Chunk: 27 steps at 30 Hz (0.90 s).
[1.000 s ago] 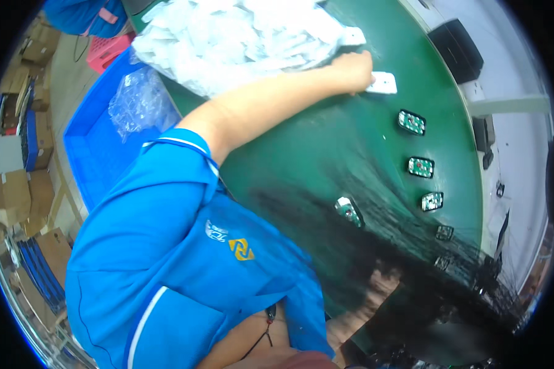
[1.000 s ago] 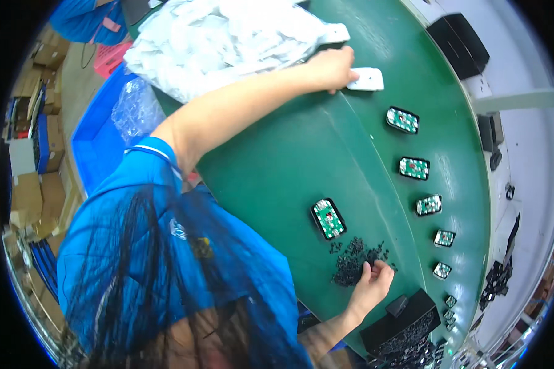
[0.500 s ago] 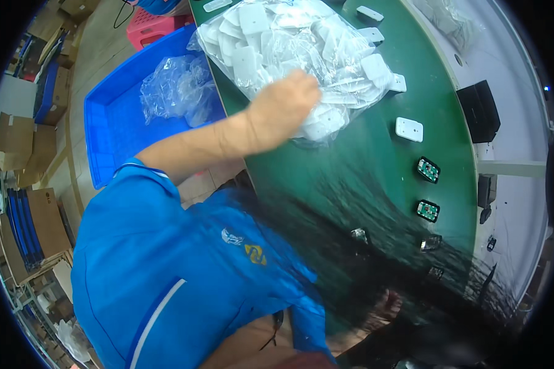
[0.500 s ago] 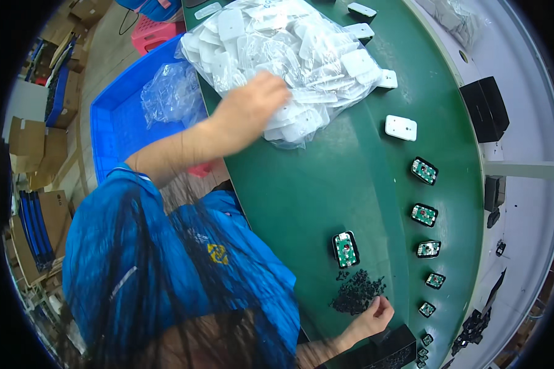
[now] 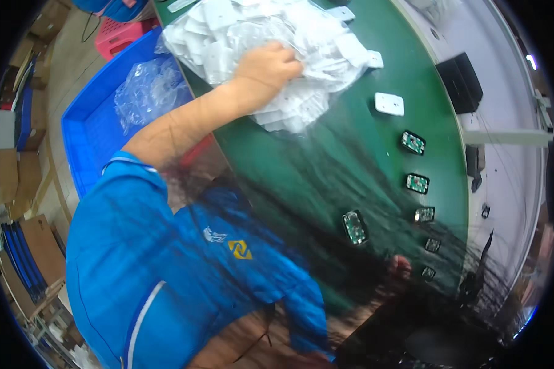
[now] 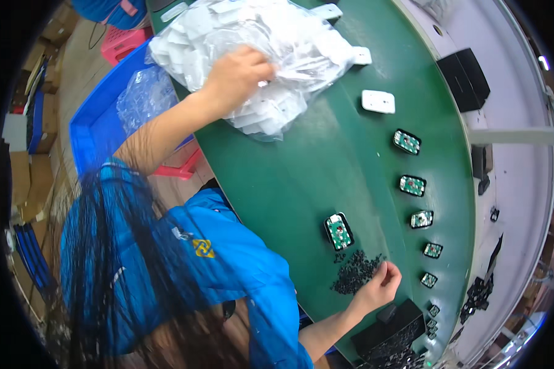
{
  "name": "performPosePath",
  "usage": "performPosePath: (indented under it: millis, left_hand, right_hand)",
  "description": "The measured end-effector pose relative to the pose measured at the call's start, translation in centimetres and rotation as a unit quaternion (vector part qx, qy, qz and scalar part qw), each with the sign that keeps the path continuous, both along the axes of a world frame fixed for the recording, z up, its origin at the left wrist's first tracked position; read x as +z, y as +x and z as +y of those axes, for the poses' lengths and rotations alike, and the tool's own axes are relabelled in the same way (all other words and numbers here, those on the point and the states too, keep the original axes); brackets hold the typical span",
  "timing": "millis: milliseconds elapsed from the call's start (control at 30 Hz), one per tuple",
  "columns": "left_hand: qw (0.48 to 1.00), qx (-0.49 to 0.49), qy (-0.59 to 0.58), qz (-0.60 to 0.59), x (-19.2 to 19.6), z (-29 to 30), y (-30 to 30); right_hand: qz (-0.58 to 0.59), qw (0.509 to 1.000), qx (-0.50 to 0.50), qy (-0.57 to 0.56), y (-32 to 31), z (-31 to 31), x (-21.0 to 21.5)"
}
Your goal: The person repeatedly picks up small green circuit boards from a green workbench, places them into small white plastic bags, and then transfers the sealed bags into a blue bin. The process is repetitive and involves handling multiple identical electronic components one by one.
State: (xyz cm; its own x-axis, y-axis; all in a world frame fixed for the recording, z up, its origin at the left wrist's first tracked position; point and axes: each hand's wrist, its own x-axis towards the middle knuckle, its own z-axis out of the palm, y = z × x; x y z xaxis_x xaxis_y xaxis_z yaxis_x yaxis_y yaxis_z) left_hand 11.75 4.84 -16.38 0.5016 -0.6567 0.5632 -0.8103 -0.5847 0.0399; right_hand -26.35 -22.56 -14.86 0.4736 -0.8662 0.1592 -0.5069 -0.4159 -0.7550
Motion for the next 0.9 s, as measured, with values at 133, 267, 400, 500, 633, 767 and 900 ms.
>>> performPosePath:
  millis: [133,267,400,500,633,767,900]
  left_hand:
    - [0.998,0.021,-0.044,-0.044,0.7,1.9,-0.5]
    - [0.976,0.014,-0.111,0.187,1.1,4.5,-1.0]
    - [0.928,0.034,-0.198,0.315,4.2,5.1,-3.0]
    - [0.924,0.041,-0.253,0.285,4.4,5.0,-5.1]
    - [0.804,-0.098,-0.325,0.487,2.6,0.9,-9.5]
    - [0.842,-0.268,-0.162,0.440,5.0,-5.9,-14.4]
    - [0.814,-0.359,-0.172,0.422,3.9,-9.3,-16.4]
  right_hand:
    - [-0.052,0.998,0.006,-0.023,2.3,1.5,-0.2]
    - [-0.040,0.999,0.034,-0.004,4.9,2.7,0.9]
    - [-0.077,0.995,0.055,-0.005,5.8,3.2,0.5]
    - [-0.124,0.988,0.074,0.053,6.4,4.4,1.2]
    - [-0.204,0.953,0.142,0.171,7.6,6.5,1.9]
    - [-0.173,0.954,0.214,0.117,8.3,8.1,3.2]
    - [-0.136,0.965,0.209,0.078,7.8,7.9,3.8]
